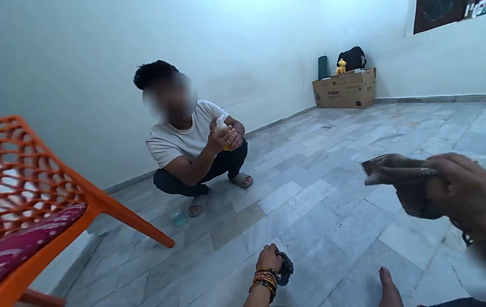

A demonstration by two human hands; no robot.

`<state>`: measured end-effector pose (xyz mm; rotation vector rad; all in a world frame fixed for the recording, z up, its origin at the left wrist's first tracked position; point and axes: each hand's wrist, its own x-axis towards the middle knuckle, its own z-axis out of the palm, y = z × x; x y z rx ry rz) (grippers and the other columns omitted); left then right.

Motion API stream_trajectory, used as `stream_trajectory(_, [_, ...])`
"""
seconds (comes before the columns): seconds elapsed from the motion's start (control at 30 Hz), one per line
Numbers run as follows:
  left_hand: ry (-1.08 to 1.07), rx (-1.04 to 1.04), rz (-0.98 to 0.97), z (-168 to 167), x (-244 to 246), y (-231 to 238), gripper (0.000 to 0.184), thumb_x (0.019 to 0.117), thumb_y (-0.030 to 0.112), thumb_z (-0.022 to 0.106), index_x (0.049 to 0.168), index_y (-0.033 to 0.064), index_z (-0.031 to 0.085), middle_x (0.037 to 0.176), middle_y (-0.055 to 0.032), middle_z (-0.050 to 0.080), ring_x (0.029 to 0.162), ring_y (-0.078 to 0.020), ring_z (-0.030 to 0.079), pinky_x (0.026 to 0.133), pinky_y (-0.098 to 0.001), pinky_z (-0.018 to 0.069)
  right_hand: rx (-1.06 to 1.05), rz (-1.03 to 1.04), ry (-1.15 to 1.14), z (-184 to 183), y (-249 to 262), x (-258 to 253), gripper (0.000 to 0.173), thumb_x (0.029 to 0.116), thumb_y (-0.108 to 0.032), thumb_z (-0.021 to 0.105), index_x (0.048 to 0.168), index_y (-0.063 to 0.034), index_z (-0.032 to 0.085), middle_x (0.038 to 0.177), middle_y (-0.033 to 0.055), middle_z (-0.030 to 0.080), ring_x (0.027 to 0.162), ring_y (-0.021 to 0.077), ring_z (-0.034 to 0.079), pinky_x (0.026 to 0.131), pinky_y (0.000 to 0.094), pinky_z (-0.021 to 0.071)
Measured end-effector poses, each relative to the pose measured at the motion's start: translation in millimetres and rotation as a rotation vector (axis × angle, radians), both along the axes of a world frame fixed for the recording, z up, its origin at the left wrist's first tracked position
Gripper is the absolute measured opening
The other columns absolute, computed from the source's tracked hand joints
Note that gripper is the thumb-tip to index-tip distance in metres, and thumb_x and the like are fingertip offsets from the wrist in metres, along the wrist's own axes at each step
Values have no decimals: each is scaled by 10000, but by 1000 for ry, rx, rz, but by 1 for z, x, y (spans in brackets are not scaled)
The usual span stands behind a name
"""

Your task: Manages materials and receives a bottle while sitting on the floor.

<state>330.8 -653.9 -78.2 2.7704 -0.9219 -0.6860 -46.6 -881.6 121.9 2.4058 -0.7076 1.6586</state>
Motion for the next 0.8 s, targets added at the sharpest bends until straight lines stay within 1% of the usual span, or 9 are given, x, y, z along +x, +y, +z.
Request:
stream_trajectory(0.07, [1, -12, -3, 1, -3, 0, 360, 1000, 216, 573, 1321, 67, 643, 1404, -173, 598, 1335, -330, 563, 1102, -515, 467, 18, 11, 105, -18, -12, 6, 118, 833, -14, 589, 839, 44, 692, 887, 224, 695, 808, 443, 693, 641, 606, 537])
stream_trajectory(0.13, [4, -23, -2, 4, -2, -1, 361, 1002, 216, 573, 1321, 63, 642, 1399, -179, 601, 1328, -334, 568, 1100, -515, 468, -48, -4, 94, -23, -12, 6, 190, 816, -94, 537, 807, 16, 692, 839, 183, 690, 758, 397, 693, 601, 561, 538])
stream_trajectory(0.23, [13, -2, 2, 2, -2, 0, 368, 1003, 217, 576, 1332, 66, 637, 1409, -174, 598, 1338, -334, 562, 1106, -521, 460, -73, 12, -34, -10, 5, -1, 301, 860, -119, 465, 865, 71, 697, 928, 250, 704, 824, 444, 690, 652, 585, 528])
stream_trajectory(0.3, [10, 3, -4, 2, -3, -1, 369, 999, 216, 576, 1331, 66, 637, 1407, -173, 598, 1338, -331, 561, 1106, -518, 462, -4, 21, 68, -37, -3, 0, 234, 815, -86, 513, 864, 39, 705, 933, 227, 715, 855, 426, 707, 681, 582, 553])
stream_trajectory(0.37, [7, -1, -7, 2, -4, -2, 362, 1000, 213, 574, 1324, 64, 640, 1404, -178, 599, 1337, -332, 562, 1104, -518, 463, 281, -19, 395, -85, -14, 0, 140, 834, -18, 621, 918, 7, 731, 974, 211, 719, 948, 415, 708, 795, 594, 563])
stream_trajectory(0.43, [1, 4, -10, 0, -5, 0, 362, 1000, 219, 576, 1321, 66, 642, 1404, -178, 600, 1335, -331, 565, 1105, -518, 464, 668, -113, 772, -129, -20, -6, 216, 939, -89, 612, 1107, -20, 729, 1171, 216, 692, 1143, 408, 654, 969, 581, 510])
stream_trajectory(0.5, [-1, 17, -25, -1, -4, 0, 372, 1003, 222, 573, 1333, 62, 633, 1408, -185, 597, 1337, -335, 564, 1108, -522, 461, 924, -159, 910, -156, -35, -19, 296, 975, -123, 580, 1232, -38, 698, 1307, 222, 650, 1231, 424, 612, 1007, 619, 480])
stream_trajectory(0.67, [10, 42, -37, 1, -8, 0, 387, 997, 211, 582, 1343, 43, 622, 1408, -209, 591, 1340, -361, 557, 1109, -544, 455, 928, -163, 588, -148, -41, -38, 261, 965, -14, 567, 1176, -17, 720, 1272, 213, 671, 1166, 416, 650, 972, 637, 494])
stream_trajectory(0.8, [6, 71, -47, 0, -10, -3, 381, 996, 197, 577, 1340, 40, 621, 1424, -207, 576, 1362, -363, 535, 1114, -542, 445, 991, -71, 735, -155, -41, -29, 281, 971, -32, 556, 1201, -38, 715, 1282, 183, 677, 1200, 374, 642, 1018, 584, 490])
